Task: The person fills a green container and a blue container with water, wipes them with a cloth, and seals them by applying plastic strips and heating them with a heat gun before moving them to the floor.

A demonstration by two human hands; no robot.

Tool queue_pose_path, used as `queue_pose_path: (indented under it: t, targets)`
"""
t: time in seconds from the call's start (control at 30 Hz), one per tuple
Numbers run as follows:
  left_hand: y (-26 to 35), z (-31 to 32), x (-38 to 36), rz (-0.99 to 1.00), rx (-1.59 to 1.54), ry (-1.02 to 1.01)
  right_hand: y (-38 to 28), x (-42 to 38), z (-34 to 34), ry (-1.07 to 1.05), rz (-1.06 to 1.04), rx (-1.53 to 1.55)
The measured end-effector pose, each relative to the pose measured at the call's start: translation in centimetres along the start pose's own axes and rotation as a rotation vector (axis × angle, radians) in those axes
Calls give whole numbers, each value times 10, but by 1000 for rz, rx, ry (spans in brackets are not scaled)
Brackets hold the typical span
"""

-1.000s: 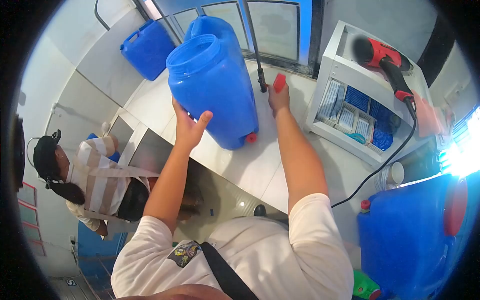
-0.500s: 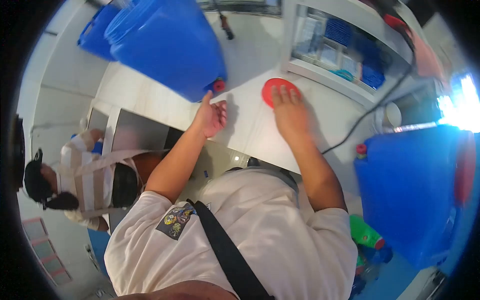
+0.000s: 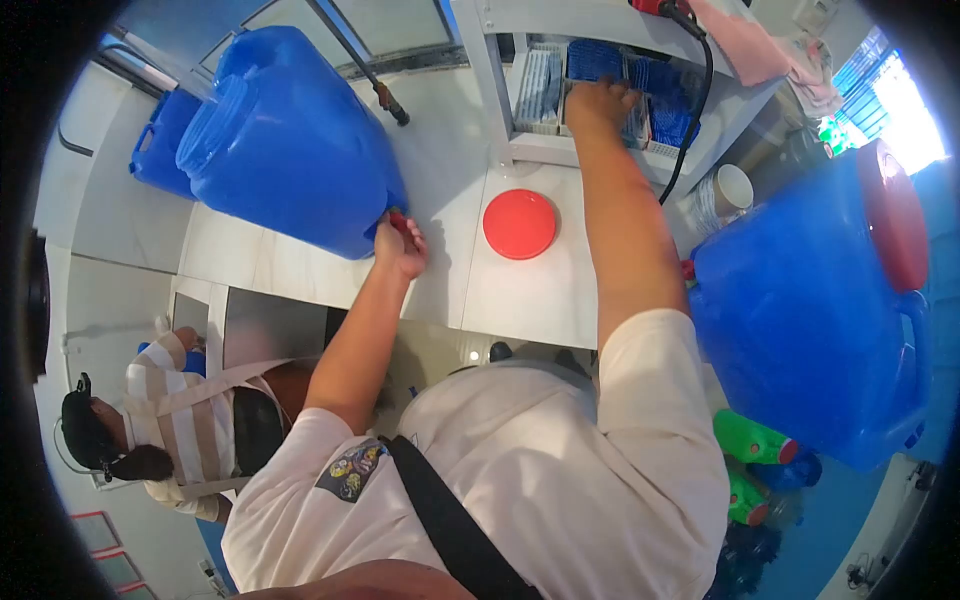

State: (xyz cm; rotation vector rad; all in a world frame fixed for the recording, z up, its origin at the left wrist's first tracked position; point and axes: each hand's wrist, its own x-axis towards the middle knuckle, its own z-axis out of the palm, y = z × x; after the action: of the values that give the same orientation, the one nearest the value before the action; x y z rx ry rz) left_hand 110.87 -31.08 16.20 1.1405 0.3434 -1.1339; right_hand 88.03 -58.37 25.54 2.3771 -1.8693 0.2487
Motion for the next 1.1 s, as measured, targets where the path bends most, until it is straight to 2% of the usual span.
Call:
queue_pose_path:
  t: [0.07, 0.13, 0.2, 0.23, 0.27, 0.33, 0.4, 0.47, 0.5, 0.53, 0.57, 0.6, 0.63, 0.67, 0.7, 0.73, 0.8, 0.97, 1.03, 1.07, 1.1]
  targets:
    - [-1, -1, -15, -56, 22, -64, 1, 9, 7, 41, 1, -89]
    - [-7, -2, -35, -123, 41, -115, 2, 12, 5, -39, 29, -36]
    - [-16, 2, -55, -61, 231, -313, 0, 4, -22, -14, 90, 78]
    - [-18, 10, -68, -66, 226, -307, 0, -9, -32, 2, 147, 191]
    - [-20, 18, -83, 38, 348, -378, 2, -24, -31, -6, 140, 185]
    - [-21, 45, -119, 215, 529, -473, 11, -57, -31, 344, -131, 774]
    - [-24, 75, -144, 260, 510, -515, -5, -114, -41, 115, -125, 1346]
    - [-28, 88, -149, 306, 500, -552, -10, -164, -54, -344, -122, 1697]
    - [-30, 93, -148, 241, 497, -627, -9, -182, -55, -353, -121, 1698]
    - [-30, 96, -146, 176, 493, -706, -8, -197, -55, -283, -214, 1639]
    - [-32, 96, -140, 173, 496, -705, -7, -204, -53, -210, -303, 1578]
    - [-34, 95, -136, 260, 565, -717, -4, -207, -52, -90, -403, 1517]
    - [-37, 95, -135, 345, 635, -732, -2, -211, -54, -84, -393, 1516]
    - [-42, 95, -134, 339, 641, -743, -1, -215, -57, -159, -240, 1729]
    - [-46, 98, -143, 439, 641, -690, 2, -218, -61, -233, -73, 1936]
    - [-51, 101, -149, 540, 638, -638, 7, -218, -58, -216, -61, 1936]
    - [-59, 103, -153, 542, 602, -665, 15, -213, -49, -308, -22, 1730]
    - [-62, 105, -154, 514, 531, -714, 25, -207, -48, -170, 10, 1750]
    - [-53, 102, -146, 702, 598, -754, 29, -206, -46, -135, 8, 1702]
    - [-47, 100, -143, 709, 593, -745, 34, -206, -41, -129, -238, 1634]
    - [-40, 100, -143, 854, 608, -853, 34, -205, -44, -121, -481, 1552]
